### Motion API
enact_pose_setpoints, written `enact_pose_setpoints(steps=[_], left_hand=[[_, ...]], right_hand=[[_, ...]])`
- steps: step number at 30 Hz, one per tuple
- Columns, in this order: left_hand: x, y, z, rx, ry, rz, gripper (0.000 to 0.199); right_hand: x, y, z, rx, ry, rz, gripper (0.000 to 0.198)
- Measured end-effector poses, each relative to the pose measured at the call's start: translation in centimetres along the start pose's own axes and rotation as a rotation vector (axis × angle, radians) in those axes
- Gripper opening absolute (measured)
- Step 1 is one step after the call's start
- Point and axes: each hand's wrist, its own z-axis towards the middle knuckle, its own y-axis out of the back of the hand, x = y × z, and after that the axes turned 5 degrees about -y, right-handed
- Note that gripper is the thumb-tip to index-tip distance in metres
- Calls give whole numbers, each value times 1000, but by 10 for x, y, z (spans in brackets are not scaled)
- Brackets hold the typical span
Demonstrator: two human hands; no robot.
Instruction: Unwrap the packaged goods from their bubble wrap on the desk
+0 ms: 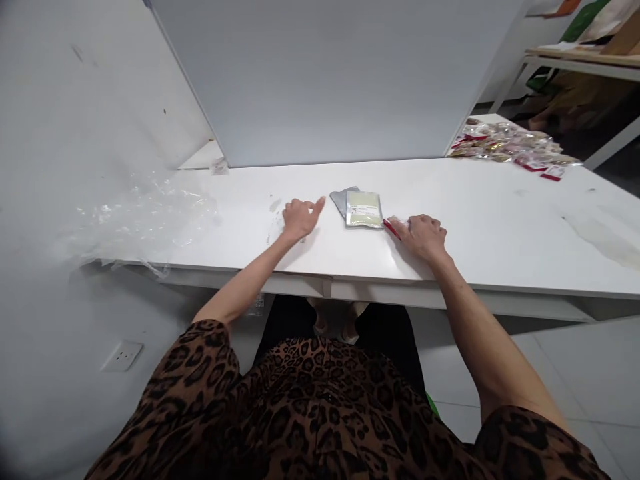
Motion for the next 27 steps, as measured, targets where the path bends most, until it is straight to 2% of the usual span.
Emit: enact_pose_setpoints(steps=[2,5,8,11,16,23,25,27], left_hand=[[-6,-39,-2,63,60,101,40],[-11,-81,0,205,6,391,60],[-18,-106,3,265,-31,596,78],[-28,-123,5,283,25,614,79],[-45,-140,4,332,106,538,62],[-53,-136,-2,392,126,372,74],[-55,-131,-2,409,148,339,67],[-56,-127,-2,446,166,297,52]], right_hand=[[-3,-7,-4,-14,51,18,57],[-3,-19,-5,-72,111,47,46],[-5,-26,-2,-100,127,139,47],[-6,-25,0,-92,82,249,57],[-4,-20,-7,-134,9,380,64],[-11,-21,-12,-175,63,780,62],[-13,-24,-9,-229,78,899,63],[-16,-26,-5,-313,85,946,64]])
